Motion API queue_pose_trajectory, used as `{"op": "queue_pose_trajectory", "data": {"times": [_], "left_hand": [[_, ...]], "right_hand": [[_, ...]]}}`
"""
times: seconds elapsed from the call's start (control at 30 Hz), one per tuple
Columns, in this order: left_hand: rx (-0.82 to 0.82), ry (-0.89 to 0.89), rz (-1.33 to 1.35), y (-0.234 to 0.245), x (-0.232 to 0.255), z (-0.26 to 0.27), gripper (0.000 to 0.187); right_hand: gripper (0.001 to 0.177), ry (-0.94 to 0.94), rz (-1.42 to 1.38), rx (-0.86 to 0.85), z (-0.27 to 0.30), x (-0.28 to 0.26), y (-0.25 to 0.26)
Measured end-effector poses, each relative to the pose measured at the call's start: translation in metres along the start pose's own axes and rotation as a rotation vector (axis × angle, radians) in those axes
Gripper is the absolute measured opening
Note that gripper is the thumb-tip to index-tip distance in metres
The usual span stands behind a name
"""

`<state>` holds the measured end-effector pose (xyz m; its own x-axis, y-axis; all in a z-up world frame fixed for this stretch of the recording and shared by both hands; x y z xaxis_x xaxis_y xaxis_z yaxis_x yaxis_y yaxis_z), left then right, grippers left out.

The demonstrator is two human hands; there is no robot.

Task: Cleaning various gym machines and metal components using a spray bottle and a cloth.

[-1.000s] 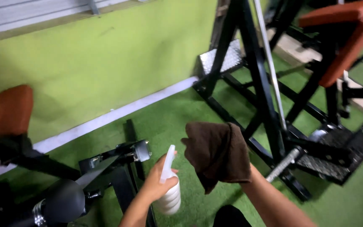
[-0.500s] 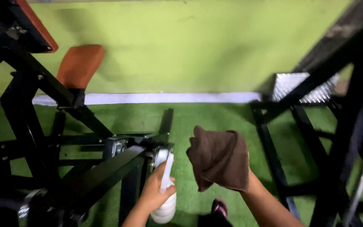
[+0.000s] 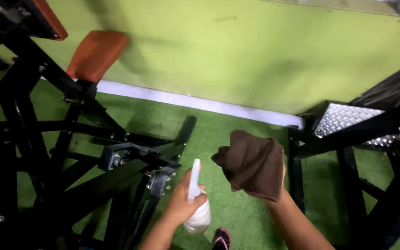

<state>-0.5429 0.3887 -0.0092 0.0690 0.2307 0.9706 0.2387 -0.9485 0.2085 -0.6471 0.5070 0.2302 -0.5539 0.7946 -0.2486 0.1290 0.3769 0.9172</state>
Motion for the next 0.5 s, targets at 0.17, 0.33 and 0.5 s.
{"op": "queue_pose_trajectory", "data": {"times": [0.17,0.33,0.5], "left_hand": [[0.068,0.086,-0.031,0.023,-0.029,-0.007,0.084],[0.084,0.088,-0.056,0.028,-0.018,-0.033,0.084],[0.106,0.141,0.094,0.040,-0.017,-0.089,0.085]], "right_hand": [[0.017,0.048,-0.131,-0.184,-0.018,0.003,-0.010],[0.027,-0.063,-0.066,-0.266,-0.046,0.011,-0.025],[0.029,0.079,-0.084,-0.130,-0.090,0.009,-0.030]]}}
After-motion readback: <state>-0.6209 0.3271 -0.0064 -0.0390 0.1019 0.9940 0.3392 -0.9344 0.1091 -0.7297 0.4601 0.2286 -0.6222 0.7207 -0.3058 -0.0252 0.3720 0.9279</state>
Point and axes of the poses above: each hand's wrist, its own z-axis away from the middle knuckle, its own y-axis out of the back of the hand, x = y × z, the point moved 8 cm from there along -z, towards the middle knuckle, and after that the axes turned 14 degrees about -y, right-handed, at the moved point
